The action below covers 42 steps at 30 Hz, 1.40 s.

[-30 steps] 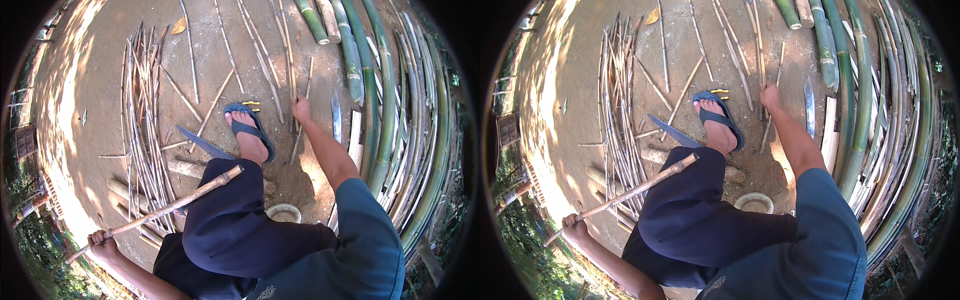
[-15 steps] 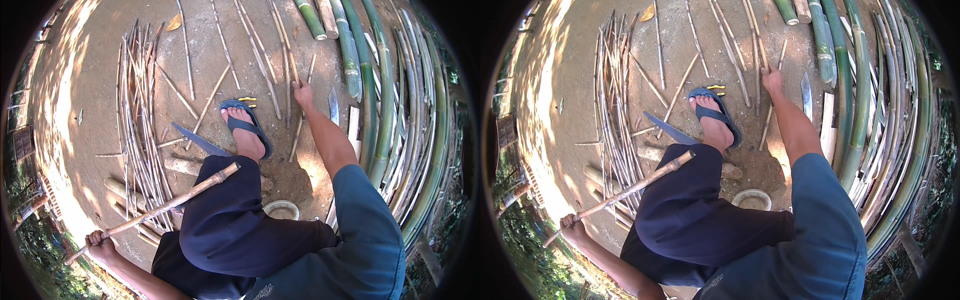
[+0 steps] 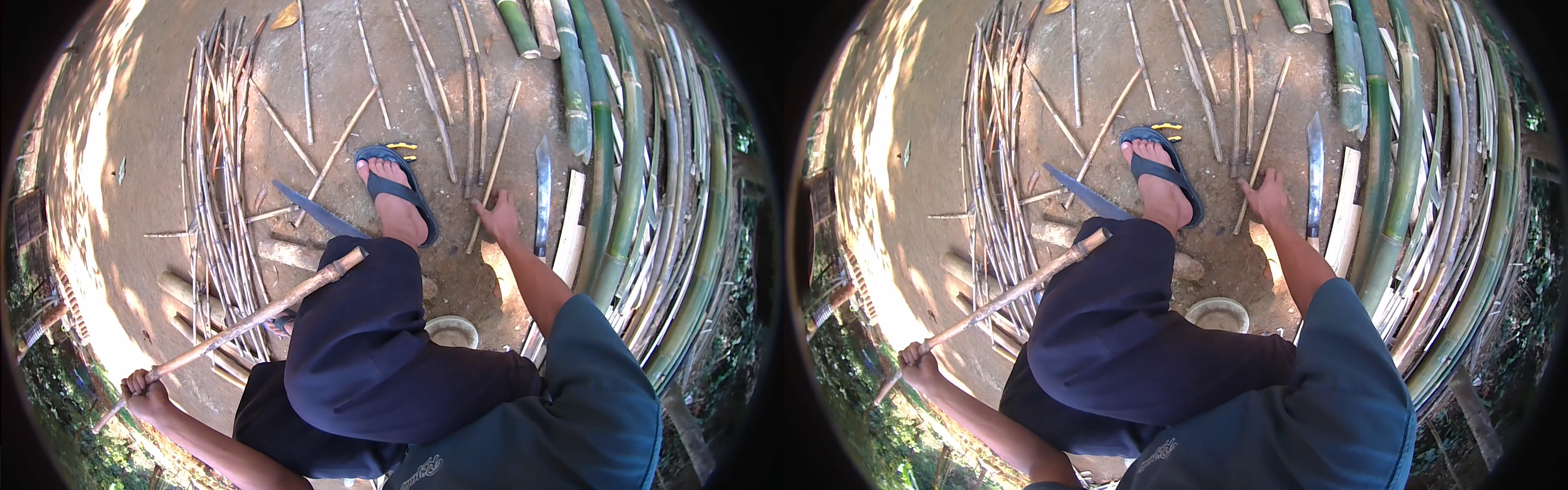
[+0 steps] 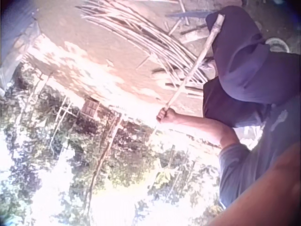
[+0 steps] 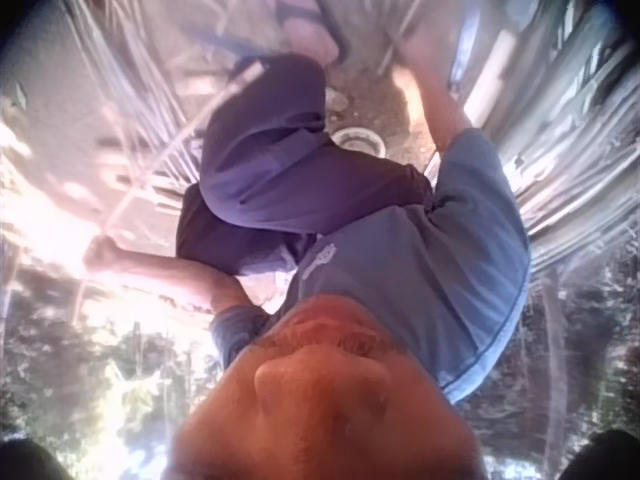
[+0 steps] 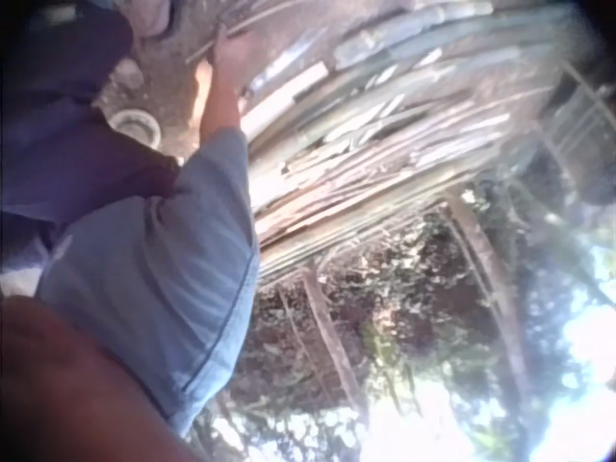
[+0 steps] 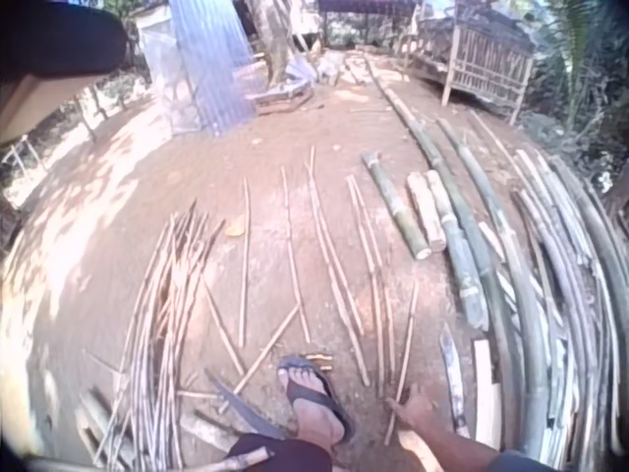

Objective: The person sits on the ground and splits long bamboo poles into thin strips using a knife and a wooden mallet. They repeatedly position a bamboo pole on a wooden block, strike it with the mallet to split it, and then separate the resulting strips by hand.

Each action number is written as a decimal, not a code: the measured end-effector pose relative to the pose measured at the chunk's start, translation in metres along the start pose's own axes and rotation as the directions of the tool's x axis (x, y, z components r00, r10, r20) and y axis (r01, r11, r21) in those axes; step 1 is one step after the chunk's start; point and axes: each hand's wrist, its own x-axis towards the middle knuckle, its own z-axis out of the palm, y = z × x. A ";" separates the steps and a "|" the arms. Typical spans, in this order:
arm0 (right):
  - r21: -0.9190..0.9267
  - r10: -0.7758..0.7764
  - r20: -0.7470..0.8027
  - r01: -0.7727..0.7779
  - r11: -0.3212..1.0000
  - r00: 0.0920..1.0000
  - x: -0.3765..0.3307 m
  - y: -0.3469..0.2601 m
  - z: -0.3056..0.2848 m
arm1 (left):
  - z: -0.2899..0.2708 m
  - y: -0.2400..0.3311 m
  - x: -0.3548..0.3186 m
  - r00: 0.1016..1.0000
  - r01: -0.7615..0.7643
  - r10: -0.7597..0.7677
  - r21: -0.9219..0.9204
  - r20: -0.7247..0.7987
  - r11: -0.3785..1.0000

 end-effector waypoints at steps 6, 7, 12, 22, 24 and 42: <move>-0.169 -0.062 -0.413 -0.010 0.986 0.909 0.000 0.011 0.009 | -0.015 0.004 0.014 0.999 -0.014 0.014 -0.002 0.041 1.000; -0.167 -0.149 -0.449 0.081 0.983 0.881 0.007 -0.002 0.006 | -0.016 0.006 0.011 0.999 -0.011 0.012 -0.011 0.052 1.000; -0.132 -0.438 -0.069 0.427 0.895 0.896 0.048 -0.082 0.012 | -0.005 -0.001 -0.005 0.997 -0.053 0.053 0.005 -0.058 0.999; -0.073 -0.010 -0.005 0.009 0.997 1.000 0.081 -0.149 0.036 | 0.001 0.002 -0.017 0.995 -0.079 0.076 -0.051 -0.058 0.996; 0.036 -0.053 -0.098 0.056 0.998 0.994 0.074 -0.148 0.029 | 0.003 0.001 -0.018 0.998 -0.055 0.052 -0.075 -0.033 0.996; 0.515 -0.605 -0.145 0.582 0.629 0.783 -0.027 -0.240 -0.138 | 0.066 -0.028 -0.066 0.995 -0.017 0.039 -0.219 0.094 0.976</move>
